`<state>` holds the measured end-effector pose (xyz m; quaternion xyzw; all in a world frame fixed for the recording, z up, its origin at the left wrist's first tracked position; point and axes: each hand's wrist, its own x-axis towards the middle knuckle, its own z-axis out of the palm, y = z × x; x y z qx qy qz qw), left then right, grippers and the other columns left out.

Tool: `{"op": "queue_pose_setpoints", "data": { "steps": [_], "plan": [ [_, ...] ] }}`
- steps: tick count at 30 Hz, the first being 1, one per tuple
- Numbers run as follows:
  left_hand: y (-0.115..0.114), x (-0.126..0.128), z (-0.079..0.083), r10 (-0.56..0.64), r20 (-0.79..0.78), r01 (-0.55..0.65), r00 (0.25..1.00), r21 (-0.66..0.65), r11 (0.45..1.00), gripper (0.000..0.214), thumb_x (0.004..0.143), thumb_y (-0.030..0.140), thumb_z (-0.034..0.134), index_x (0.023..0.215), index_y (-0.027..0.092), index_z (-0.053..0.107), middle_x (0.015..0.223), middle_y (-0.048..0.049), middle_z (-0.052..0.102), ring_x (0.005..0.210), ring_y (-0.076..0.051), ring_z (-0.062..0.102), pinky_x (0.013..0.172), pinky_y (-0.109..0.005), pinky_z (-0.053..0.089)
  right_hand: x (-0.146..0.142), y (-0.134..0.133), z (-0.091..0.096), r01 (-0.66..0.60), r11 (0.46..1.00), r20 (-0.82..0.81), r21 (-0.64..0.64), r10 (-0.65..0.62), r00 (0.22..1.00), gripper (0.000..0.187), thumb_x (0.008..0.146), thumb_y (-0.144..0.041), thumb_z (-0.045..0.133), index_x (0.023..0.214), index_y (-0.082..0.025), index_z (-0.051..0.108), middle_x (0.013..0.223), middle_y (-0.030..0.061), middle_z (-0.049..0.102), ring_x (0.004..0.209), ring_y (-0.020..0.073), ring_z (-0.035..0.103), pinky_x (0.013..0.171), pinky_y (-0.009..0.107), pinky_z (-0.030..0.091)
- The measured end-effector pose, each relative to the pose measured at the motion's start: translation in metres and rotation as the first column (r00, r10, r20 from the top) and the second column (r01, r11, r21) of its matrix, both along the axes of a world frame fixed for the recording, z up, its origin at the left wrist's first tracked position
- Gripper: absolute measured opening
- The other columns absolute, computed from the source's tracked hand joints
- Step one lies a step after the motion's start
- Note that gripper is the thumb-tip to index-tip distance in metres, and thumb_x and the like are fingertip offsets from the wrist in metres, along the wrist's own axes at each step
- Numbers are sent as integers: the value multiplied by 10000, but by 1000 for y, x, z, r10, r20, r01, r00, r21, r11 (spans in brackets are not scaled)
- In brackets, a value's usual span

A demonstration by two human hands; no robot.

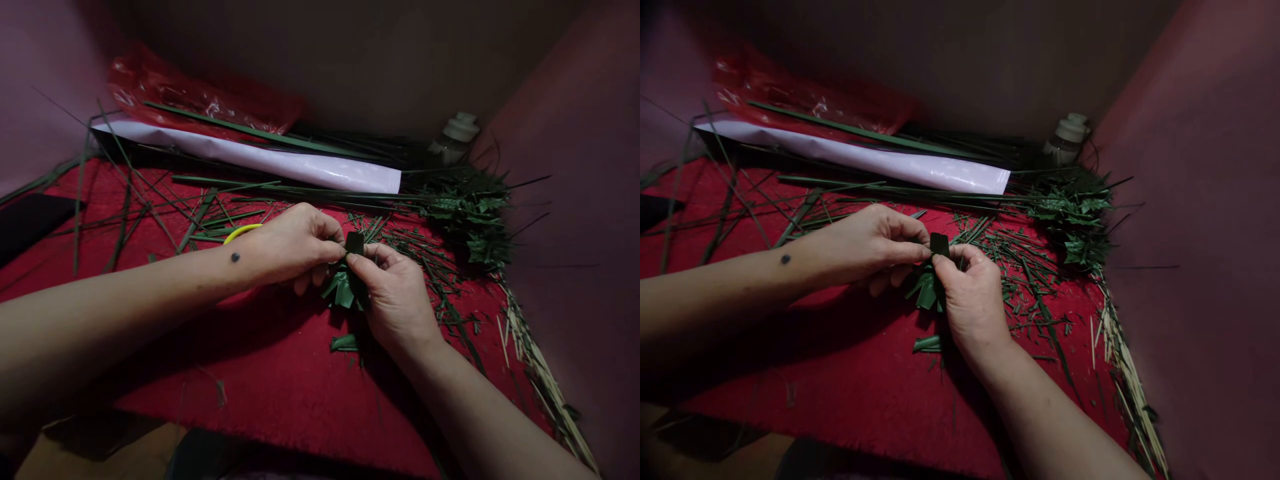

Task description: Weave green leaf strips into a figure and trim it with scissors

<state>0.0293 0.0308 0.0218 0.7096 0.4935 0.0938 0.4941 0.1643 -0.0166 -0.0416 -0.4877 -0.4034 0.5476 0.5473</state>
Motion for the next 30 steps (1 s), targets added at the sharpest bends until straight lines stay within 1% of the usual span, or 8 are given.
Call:
{"op": "queue_pose_setpoints", "data": {
  "steps": [5, 11, 20, 24, 27, 30],
  "plan": [
    [2, 0, -1, 6, -16, -6, 1000, 0, 1000, 99, 694, 236, 508, 620, 171, 510, 429, 42, 525, 289, -81, 466, 255, -161, 287, -2, -2, 1, 17, 1000, 71, 21, -18, 997, 122, 722, -263, 615, 782, -160, 594, 677, -8, 568, 557, 98, 517, 517, 219, 408],
    [3, -2, -2, -5, -28, 5, 1000, 10, 1000, 104, 671, 230, 510, 589, 169, 493, 435, 34, 528, 302, -74, 472, 271, -157, 279, -2, -3, 3, 22, 1000, 121, 11, -23, 992, 132, 724, -269, 604, 791, -155, 605, 672, -6, 564, 577, 111, 535, 534, 232, 415],
    [4, -3, -3, -4, -29, 4, 1000, -27, 1000, 44, 645, 202, 496, 631, 174, 528, 456, 28, 544, 307, -87, 470, 282, -179, 287, -4, -4, 6, 39, 998, 194, 55, -49, 980, 119, 710, -244, 593, 775, -146, 616, 691, 6, 599, 586, 109, 533, 551, 224, 425],
    [4, -2, -3, 3, -27, -4, 1000, -36, 999, 37, 640, 190, 500, 614, 176, 522, 452, 32, 540, 307, -86, 467, 282, -179, 281, -4, -5, 8, 40, 996, 224, 85, -58, 973, 100, 711, -228, 591, 768, -148, 611, 700, 2, 604, 591, 100, 527, 575, 216, 434],
    [3, -2, -1, 4, -32, -5, 999, -47, 999, 61, 646, 170, 504, 585, 174, 497, 442, 39, 532, 302, -76, 466, 278, -163, 267, -3, -4, 8, 29, 996, 252, 88, -50, 967, 85, 711, -219, 591, 754, -149, 610, 681, -5, 593, 576, 92, 511, 564, 208, 425],
    [4, -2, 0, 1, 4, 0, 1000, -74, 997, 94, 666, 151, 506, 577, 170, 485, 434, 44, 527, 300, -67, 462, 277, -154, 259, -1, -3, 8, 24, 997, 253, 72, -42, 966, 82, 704, -222, 601, 741, -149, 611, 663, -8, 579, 562, 90, 503, 551, 207, 417]
  ]
}}
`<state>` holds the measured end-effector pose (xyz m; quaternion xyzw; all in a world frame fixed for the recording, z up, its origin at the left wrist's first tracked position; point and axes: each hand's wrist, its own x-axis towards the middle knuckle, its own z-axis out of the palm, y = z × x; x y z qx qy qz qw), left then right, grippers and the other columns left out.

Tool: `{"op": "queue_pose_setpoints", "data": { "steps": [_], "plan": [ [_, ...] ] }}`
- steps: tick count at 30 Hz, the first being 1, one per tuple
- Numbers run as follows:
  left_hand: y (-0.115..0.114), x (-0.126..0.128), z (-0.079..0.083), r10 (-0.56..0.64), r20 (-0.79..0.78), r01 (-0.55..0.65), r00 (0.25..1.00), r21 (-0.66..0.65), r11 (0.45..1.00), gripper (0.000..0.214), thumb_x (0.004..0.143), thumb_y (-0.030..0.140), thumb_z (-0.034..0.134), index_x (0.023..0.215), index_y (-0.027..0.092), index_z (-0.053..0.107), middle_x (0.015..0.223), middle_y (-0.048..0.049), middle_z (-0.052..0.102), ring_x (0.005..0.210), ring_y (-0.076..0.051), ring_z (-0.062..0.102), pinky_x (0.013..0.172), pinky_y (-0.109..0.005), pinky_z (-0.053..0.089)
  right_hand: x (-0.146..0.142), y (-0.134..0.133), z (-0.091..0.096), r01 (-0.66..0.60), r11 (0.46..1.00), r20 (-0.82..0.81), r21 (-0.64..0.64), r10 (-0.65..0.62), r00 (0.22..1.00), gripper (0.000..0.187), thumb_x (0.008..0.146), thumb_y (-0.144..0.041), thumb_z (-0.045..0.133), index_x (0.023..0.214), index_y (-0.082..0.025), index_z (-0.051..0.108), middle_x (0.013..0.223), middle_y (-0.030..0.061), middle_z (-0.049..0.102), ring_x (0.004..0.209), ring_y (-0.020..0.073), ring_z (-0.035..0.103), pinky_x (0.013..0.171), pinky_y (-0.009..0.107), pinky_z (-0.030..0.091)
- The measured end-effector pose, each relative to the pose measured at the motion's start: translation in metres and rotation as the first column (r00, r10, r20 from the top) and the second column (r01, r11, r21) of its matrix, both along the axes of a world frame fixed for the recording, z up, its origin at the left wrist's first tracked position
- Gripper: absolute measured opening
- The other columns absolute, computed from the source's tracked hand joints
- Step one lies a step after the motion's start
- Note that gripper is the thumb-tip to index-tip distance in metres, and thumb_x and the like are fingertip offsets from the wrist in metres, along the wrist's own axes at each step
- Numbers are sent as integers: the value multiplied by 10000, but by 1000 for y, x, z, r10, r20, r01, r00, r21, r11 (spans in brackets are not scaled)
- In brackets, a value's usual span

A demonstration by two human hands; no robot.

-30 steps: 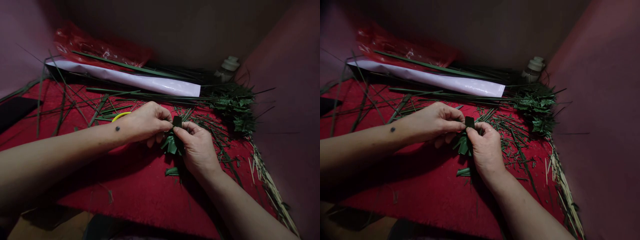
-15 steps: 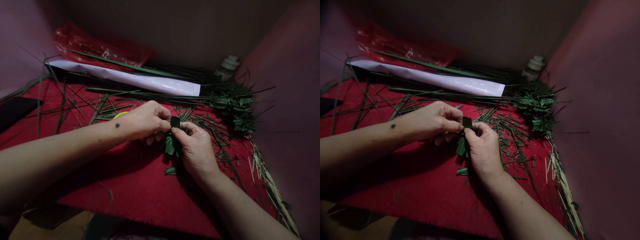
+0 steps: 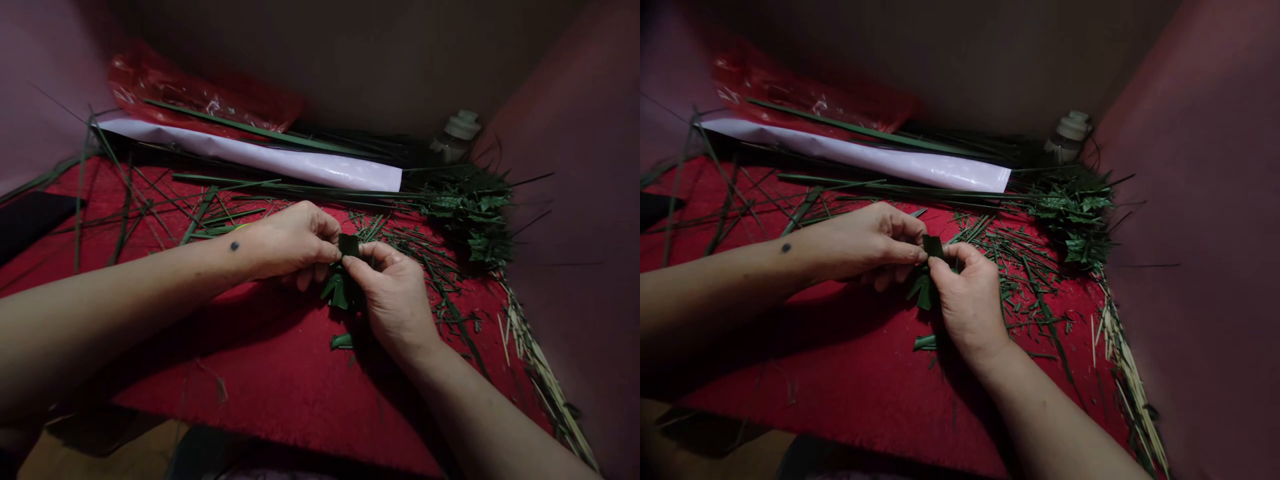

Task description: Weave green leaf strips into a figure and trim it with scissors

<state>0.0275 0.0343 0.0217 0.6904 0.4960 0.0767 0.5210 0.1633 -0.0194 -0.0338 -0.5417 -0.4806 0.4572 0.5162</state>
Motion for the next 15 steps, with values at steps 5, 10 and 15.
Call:
{"op": "queue_pose_setpoints", "data": {
  "steps": [5, 10, 15],
  "plan": [
    [1, -3, 0, -25, 43, 26, 999, -20, 999, 96, 691, 158, 534, 600, 163, 503, 456, 43, 546, 315, -57, 468, 286, -144, 262, 2, 1, -2, -54, 994, -151, -95, 39, 988, 128, 679, -252, 638, 751, -150, 613, 632, -7, 563, 546, 116, 526, 514, 228, 422],
    [2, -7, 0, -45, 29, 44, 999, 21, 999, 100, 697, 186, 549, 604, 163, 518, 464, 41, 546, 333, -53, 468, 301, -144, 276, 2, 1, -2, -149, 981, -372, -126, 92, 924, 110, 685, -240, 624, 724, -141, 597, 607, -12, 544, 502, 95, 494, 503, 226, 422],
    [3, -9, 3, -65, 12, 65, 998, 8, 998, 98, 704, 197, 552, 615, 168, 524, 493, 32, 556, 358, -57, 479, 311, -146, 278, 0, 1, -3, -188, 975, -459, -116, 115, 881, 66, 692, -215, 602, 698, -151, 588, 610, -15, 551, 495, 88, 480, 499, 219, 405]
  ]
}}
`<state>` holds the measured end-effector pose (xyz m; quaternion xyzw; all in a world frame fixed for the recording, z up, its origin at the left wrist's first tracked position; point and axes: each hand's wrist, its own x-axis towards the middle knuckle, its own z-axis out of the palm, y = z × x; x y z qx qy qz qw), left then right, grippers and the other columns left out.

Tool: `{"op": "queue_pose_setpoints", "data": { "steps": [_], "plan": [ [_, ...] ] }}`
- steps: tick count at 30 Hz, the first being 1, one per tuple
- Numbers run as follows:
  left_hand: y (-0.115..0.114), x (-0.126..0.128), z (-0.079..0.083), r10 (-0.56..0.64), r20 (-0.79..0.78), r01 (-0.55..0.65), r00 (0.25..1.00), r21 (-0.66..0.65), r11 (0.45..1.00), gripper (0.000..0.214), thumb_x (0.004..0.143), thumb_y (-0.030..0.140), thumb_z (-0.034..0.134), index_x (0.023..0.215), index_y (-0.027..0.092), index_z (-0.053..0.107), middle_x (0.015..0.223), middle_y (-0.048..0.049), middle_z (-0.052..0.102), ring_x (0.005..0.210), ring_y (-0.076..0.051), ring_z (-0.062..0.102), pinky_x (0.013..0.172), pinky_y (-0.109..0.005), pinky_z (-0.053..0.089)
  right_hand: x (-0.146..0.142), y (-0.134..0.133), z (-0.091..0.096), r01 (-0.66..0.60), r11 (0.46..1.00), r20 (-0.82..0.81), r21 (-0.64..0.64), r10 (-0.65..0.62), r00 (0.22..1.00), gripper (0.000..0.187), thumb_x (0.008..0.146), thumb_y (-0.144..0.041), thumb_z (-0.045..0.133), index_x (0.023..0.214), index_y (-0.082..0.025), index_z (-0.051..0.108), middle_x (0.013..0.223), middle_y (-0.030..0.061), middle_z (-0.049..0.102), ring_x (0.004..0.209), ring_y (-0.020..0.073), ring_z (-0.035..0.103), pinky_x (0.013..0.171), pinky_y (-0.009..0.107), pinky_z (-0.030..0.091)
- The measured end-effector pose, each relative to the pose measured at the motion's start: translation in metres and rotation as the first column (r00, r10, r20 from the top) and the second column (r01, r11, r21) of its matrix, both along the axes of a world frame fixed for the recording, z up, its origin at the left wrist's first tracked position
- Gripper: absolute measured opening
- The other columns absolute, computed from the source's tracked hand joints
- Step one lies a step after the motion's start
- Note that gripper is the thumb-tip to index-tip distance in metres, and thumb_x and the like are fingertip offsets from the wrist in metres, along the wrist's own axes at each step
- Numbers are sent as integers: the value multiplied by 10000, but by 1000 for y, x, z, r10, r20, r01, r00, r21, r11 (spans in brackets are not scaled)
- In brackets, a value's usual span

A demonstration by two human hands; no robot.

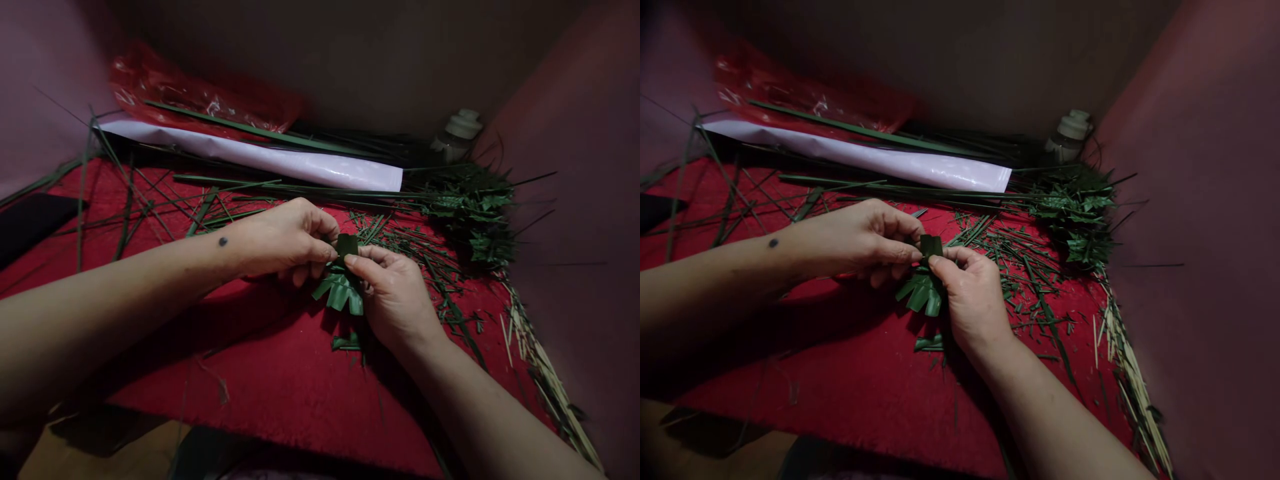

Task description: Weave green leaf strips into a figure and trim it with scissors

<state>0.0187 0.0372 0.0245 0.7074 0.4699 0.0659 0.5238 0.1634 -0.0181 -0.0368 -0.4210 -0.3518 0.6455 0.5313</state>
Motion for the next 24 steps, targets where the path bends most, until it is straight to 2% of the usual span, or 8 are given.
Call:
{"op": "queue_pose_setpoints", "data": {
  "steps": [5, 12, 20, 24],
  "plan": [
    [0, -1, 1, -19, 13, 19, 1000, -28, 999, 106, 708, 185, 556, 607, 169, 529, 468, 36, 536, 342, -56, 444, 311, -158, 272, 1, 1, -6, 1, 1000, -21, 24, 0, 1000, 93, 693, -229, 617, 738, -148, 609, 596, -21, 524, 480, 74, 432, 465, 200, 352],
    [-1, 1, 1, -6, 20, 7, 1000, -84, 996, 148, 739, 151, 528, 596, 168, 494, 411, 57, 483, 305, -43, 387, 300, -151, 242, 1, 2, -7, -34, 999, -60, 10, 35, 998, 129, 684, -244, 642, 756, -141, 614, 653, -2, 560, 534, 90, 490, 519, 216, 410],
    [-6, 2, 4, 7, -34, -8, 999, -50, 999, 135, 754, 167, 525, 624, 165, 486, 427, 63, 493, 312, -36, 412, 304, -133, 256, 2, 1, -7, -40, 999, 8, 0, 40, 999, 140, 680, -276, 640, 753, -161, 610, 616, -13, 558, 488, 90, 470, 480, 216, 380],
    [-7, 3, 4, 22, -47, -24, 999, -32, 999, 47, 755, 182, 523, 711, 168, 515, 500, 50, 545, 336, -46, 452, 309, -140, 265, 2, 0, -7, -49, 999, 18, 9, 48, 999, 153, 685, -278, 650, 773, -158, 616, 614, -14, 553, 482, 85, 462, 471, 212, 368]
  ]
}}
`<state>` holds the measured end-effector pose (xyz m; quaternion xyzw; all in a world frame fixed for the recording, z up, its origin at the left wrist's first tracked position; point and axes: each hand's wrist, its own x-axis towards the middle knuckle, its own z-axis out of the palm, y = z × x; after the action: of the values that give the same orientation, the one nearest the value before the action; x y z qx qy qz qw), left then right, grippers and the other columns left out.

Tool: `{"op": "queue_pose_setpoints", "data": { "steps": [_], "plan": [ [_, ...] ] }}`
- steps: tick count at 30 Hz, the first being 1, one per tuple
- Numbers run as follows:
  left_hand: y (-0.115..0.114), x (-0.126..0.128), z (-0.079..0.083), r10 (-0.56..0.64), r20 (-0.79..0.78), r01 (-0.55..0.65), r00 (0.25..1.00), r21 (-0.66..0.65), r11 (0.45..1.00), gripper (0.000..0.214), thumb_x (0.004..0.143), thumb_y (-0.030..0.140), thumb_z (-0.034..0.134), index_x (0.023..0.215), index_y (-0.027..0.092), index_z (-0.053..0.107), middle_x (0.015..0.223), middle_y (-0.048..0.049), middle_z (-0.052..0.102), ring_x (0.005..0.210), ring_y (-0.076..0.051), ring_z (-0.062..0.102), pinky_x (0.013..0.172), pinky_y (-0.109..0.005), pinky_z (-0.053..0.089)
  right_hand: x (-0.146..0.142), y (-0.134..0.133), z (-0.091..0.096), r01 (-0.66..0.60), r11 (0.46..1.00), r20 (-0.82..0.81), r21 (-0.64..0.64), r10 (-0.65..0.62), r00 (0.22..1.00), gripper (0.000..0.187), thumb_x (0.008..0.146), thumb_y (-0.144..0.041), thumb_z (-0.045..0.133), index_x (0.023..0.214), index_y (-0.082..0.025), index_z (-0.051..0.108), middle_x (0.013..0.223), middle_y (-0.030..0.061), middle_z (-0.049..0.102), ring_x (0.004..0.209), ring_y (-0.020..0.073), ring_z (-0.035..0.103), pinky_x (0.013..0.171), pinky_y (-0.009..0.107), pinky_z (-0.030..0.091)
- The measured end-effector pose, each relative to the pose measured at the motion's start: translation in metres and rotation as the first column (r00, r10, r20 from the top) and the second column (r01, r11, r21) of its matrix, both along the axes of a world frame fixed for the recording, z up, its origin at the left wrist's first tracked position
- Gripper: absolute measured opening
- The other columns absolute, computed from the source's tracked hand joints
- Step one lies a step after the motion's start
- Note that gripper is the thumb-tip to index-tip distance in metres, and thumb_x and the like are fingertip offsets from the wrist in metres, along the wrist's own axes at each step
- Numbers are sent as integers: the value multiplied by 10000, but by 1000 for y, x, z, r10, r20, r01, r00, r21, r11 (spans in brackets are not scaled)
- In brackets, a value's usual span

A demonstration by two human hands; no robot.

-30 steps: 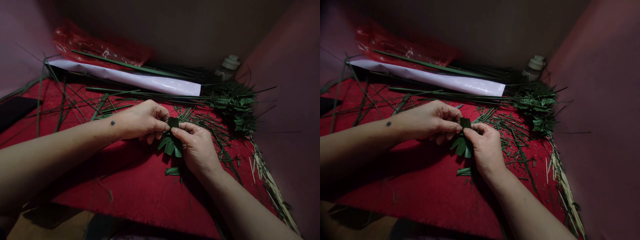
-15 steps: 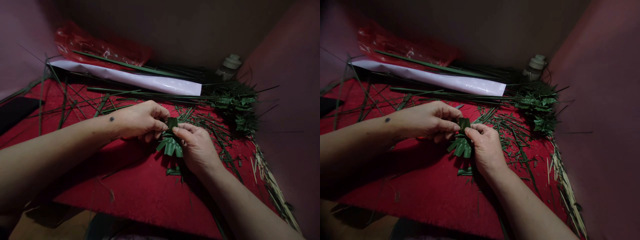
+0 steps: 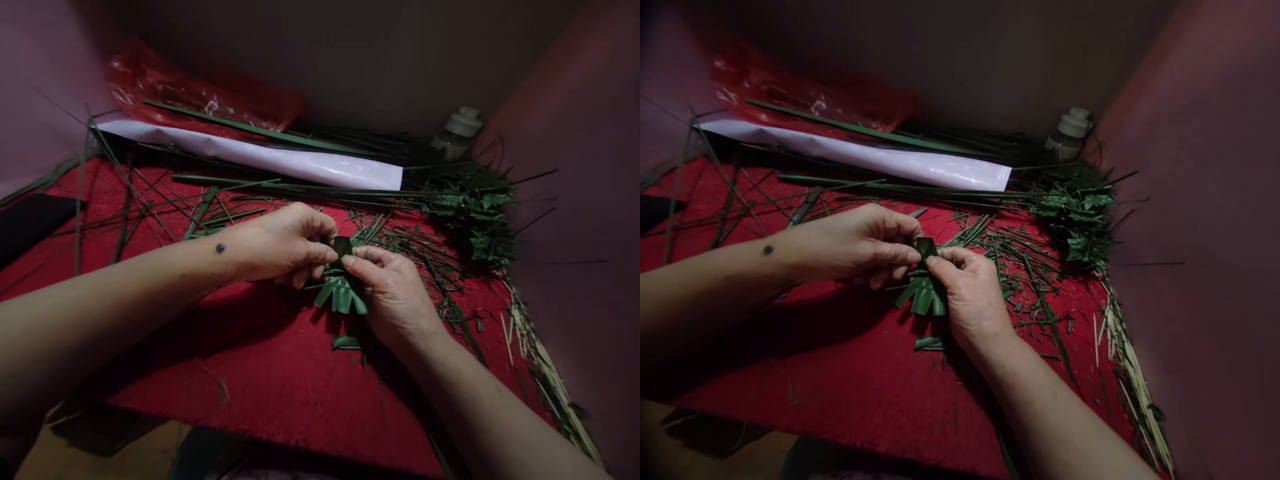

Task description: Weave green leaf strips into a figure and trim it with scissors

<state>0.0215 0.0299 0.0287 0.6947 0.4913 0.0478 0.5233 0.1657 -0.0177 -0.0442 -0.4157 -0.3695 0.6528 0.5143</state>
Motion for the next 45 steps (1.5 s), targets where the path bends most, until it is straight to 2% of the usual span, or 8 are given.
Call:
{"op": "queue_pose_setpoints", "data": {
  "steps": [1, 5, 12, 26, 29, 34, 39, 45],
  "plan": [
    [0, -1, 0, -3, 6, 3, 1000, 4, 1000, 22, 755, 190, 526, 761, 170, 528, 521, 45, 563, 345, -52, 467, 314, -144, 273, 0, 0, 0, 1, 1000, 1, 0, -1, 1000, 153, 685, -280, 651, 770, -159, 615, 614, -14, 555, 485, 87, 466, 476, 214, 373],
    [5, -7, 5, -43, -2, 43, 999, 17, 999, 225, 736, 255, 569, 946, 176, 553, 546, 15, 614, 410, -100, 542, 360, -164, 340, 0, 0, 4, 34, 999, 6, -10, -34, 999, 140, 684, -276, 650, 740, -157, 600, 632, -12, 569, 523, 98, 502, 524, 227, 409],
    [8, -14, 8, 3, -138, -4, 990, -7, 1000, 139, 721, 293, 565, 742, 158, 592, 522, -9, 602, 427, -114, 542, 363, -175, 348, -1, 2, 4, 115, 993, -19, -15, -115, 993, 152, 660, -259, 674, 729, -149, 596, 649, -16, 565, 530, 90, 507, 509, 212, 413],
    [5, -12, -3, 25, -68, -14, 997, 154, 988, 144, 687, 290, 565, 686, 156, 617, 504, 10, 570, 401, -76, 478, 370, -165, 319, -1, -2, 13, 161, 980, 261, 117, -187, 947, 123, 688, -269, 647, 730, -160, 608, 640, -24, 561, 528, 81, 482, 482, 189, 378],
    [4, -10, -6, -16, -35, 21, 999, 164, 986, 141, 704, 286, 546, 687, 154, 591, 519, 22, 537, 449, -76, 489, 421, -160, 354, -2, -2, 14, 158, 982, 232, 103, -178, 956, 129, 685, -272, 653, 721, -157, 607, 622, -28, 549, 516, 78, 472, 467, 186, 370],
    [2, -4, -6, -41, -10, 42, 999, 309, 950, 185, 691, 328, 579, 755, 157, 605, 588, 41, 524, 508, -63, 462, 437, -144, 320, -2, -2, 13, 139, 987, 172, 78, -151, 973, 91, 681, -240, 637, 714, -160, 610, 637, -21, 574, 538, 88, 500, 499, 196, 404],
    [3, -2, -8, -7, 52, -6, 999, 251, 968, 185, 720, 319, 556, 694, 142, 607, 506, 49, 451, 435, -44, 382, 392, -146, 276, -1, 0, 13, 117, 993, 19, 13, -117, 993, 93, 666, -213, 642, 721, -159, 591, 624, -24, 571, 520, 85, 510, 500, 196, 416],
    [11, -5, -16, -29, 155, -13, 988, 260, 966, 135, 688, 269, 601, 651, 141, 615, 514, 45, 490, 453, -47, 418, 410, -148, 300, -2, 2, 8, 185, 983, 13, -14, -184, 983, 131, 651, -208, 662, 736, -153, 579, 629, -21, 570, 515, 78, 507, 494, 190, 403]
  ]
}}
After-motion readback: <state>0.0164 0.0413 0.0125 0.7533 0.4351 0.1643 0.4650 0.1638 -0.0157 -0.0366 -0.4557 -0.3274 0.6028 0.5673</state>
